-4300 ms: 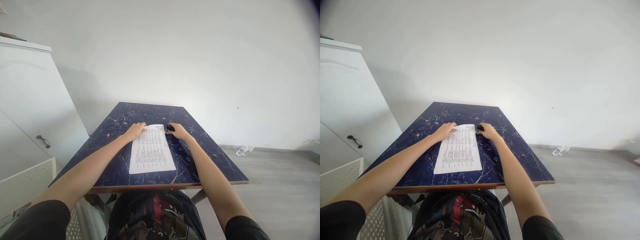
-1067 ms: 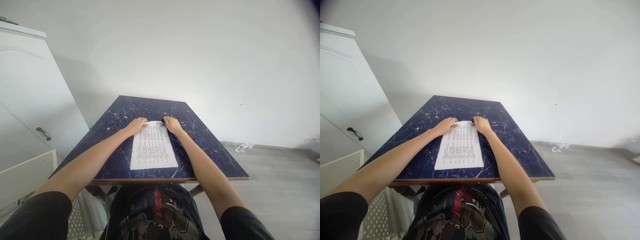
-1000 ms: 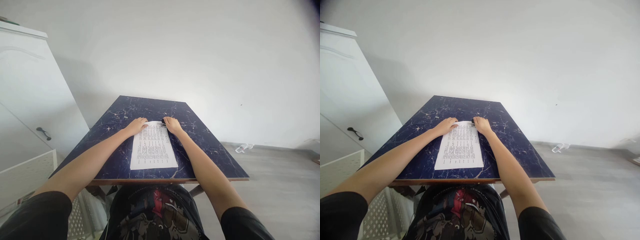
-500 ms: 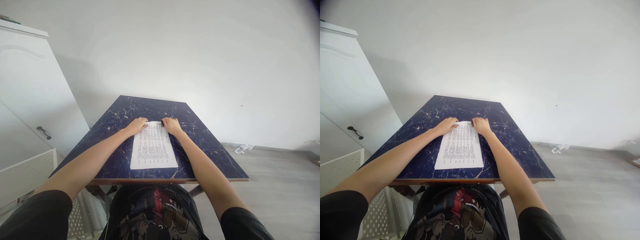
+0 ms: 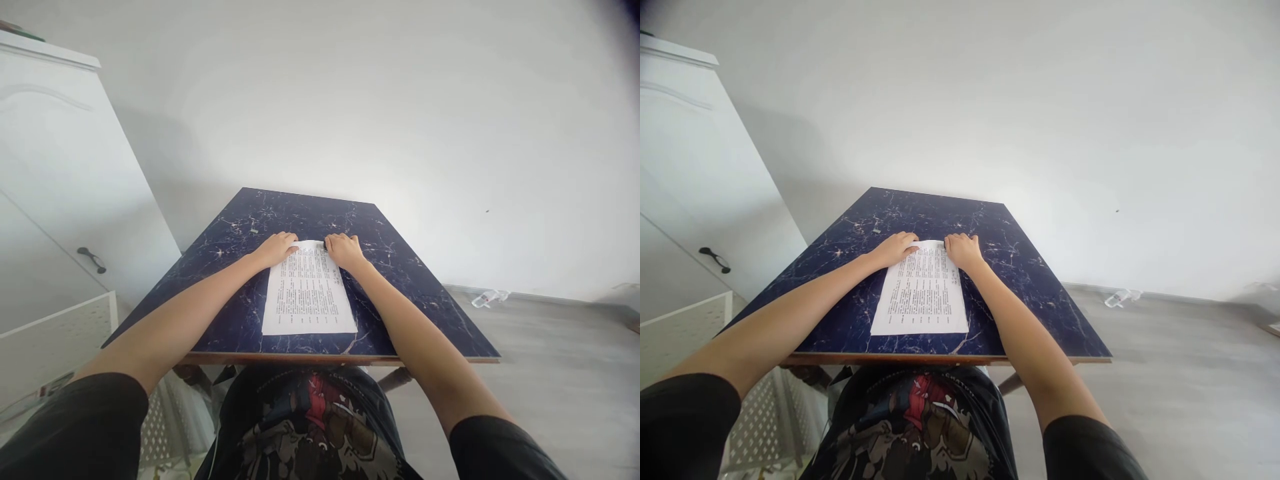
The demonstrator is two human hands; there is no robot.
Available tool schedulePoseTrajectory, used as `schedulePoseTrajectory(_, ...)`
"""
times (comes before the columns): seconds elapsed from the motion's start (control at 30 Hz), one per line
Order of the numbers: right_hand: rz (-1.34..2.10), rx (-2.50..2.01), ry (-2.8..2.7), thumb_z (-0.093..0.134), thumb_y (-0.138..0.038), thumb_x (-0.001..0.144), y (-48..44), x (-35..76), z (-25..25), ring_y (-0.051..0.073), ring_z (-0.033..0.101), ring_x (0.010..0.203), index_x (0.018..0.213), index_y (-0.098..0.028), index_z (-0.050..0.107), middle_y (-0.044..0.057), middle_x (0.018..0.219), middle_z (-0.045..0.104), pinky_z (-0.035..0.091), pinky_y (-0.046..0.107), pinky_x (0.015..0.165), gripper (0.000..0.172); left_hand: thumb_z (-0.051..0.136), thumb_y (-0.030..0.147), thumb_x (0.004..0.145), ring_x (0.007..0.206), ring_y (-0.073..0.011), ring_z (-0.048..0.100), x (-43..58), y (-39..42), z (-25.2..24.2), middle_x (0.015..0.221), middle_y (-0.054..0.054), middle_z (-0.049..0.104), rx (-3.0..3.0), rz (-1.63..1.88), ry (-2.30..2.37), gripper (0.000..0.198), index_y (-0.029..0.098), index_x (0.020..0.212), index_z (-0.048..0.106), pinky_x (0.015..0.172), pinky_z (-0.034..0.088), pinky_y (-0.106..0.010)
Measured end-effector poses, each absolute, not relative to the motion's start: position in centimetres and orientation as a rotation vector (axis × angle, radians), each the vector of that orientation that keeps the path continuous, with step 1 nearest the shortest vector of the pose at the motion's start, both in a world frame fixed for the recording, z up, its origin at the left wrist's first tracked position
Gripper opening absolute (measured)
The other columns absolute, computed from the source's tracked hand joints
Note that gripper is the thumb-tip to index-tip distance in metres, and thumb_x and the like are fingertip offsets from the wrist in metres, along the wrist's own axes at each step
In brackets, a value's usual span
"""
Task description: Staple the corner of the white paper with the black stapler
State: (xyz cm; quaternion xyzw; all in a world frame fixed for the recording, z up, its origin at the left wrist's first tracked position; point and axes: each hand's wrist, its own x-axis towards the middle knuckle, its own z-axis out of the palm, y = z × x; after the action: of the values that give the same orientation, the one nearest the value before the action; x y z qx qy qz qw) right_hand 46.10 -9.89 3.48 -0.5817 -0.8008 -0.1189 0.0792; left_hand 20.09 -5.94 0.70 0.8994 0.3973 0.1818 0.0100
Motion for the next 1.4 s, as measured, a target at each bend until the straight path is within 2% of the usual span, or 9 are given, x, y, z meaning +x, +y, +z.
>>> schedulePoseTrajectory(0.27,-0.505,-1.729,-2.45,0.02,-0.032,0.111,-10.1,45.6,2.6,0.032,0.058,0.111,0.112,-0.016,0.069,0.019,0.118,0.071,0.036,0.057,0.101,0.051,0.043,0.038,0.106,0.121,-0.0304,0.059,20.4,-6.8,1.5,0.134,-0.014,0.066,2.799,0.531,1.276,0.033,0.017,0.127,0.059,0.098,0.045,-0.042)
schedulePoseTrajectory(0.43,-0.502,-1.724,-2.414,0.021,-0.032,0.111,-10.0,45.5,2.4,0.032,0.057,0.112,0.113,-0.016,0.068,0.018,0.119,0.07,0.037,0.054,0.1,0.05,0.044,0.038,0.106,0.119,-0.03,0.06,20.4,-6.5,1.3,0.13,-0.013,0.067,2.807,0.55,1.263,0.032,0.018,0.125,0.06,0.097,0.046,-0.042)
schedulePoseTrajectory(0.73,-0.126,-1.644,-2.266,0.017,-0.042,0.113,-9.7,47.6,3.6,0.027,0.061,0.112,0.118,-0.023,0.064,0.012,0.123,0.067,0.044,0.041,0.094,0.051,0.04,0.041,0.106,0.118,-0.0304,0.059,20.1,-5.8,0.6,0.13,-0.014,0.066,2.812,0.563,1.211,0.036,0.018,0.126,0.06,0.098,0.045,-0.044)
schedulePoseTrajectory(0.83,-0.038,-1.568,-2.305,0.031,-0.048,0.111,-9.7,48.5,3.9,0.028,0.06,0.117,0.131,-0.024,0.06,0.013,0.134,0.062,0.045,0.04,0.094,0.042,0.041,0.041,0.106,0.118,-0.0302,0.059,20.1,-5.9,0.8,0.131,-0.014,0.066,2.8,0.553,1.215,0.036,0.018,0.127,0.06,0.097,0.045,-0.043)
schedulePoseTrajectory(0.93,-0.043,-1.552,-2.377,0.05,-0.038,0.105,-9.4,49.4,3.9,0.03,0.059,0.12,0.141,-0.025,0.055,0.014,0.133,0.065,0.043,0.043,0.099,0.038,0.042,0.039,0.106,0.118,-0.0301,0.059,20.1,-6.2,1.0,0.131,-0.013,0.066,2.795,0.544,1.217,0.034,0.018,0.126,0.059,0.097,0.045,-0.042)
schedulePoseTrajectory(1.1,-0.077,-1.674,-2.298,0.054,-0.022,0.1,-8.6,51.8,3.7,0.031,0.058,0.125,0.141,-0.025,0.055,0.013,0.135,0.066,0.042,0.046,0.101,0.041,0.043,0.038,0.105,0.116,-0.0289,0.059,20.2,-6.5,1.4,0.129,-0.012,0.067,2.811,0.537,1.209,0.032,0.019,0.124,0.059,0.098,0.045,-0.042)
schedulePoseTrajectory(1.4,-0.035,-1.945,-2.044,0.06,-0.024,0.095,-7.8,55.6,3.4,0.035,0.062,0.118,0.136,-0.027,0.06,0.013,0.129,0.07,0.048,0.045,0.092,0.041,0.044,0.038,0.105,0.115,-0.0295,0.057,20.2,-6.5,1.2,0.127,-0.012,0.065,2.801,0.556,1.195,0.031,0.019,0.123,0.059,0.098,0.045,-0.043)
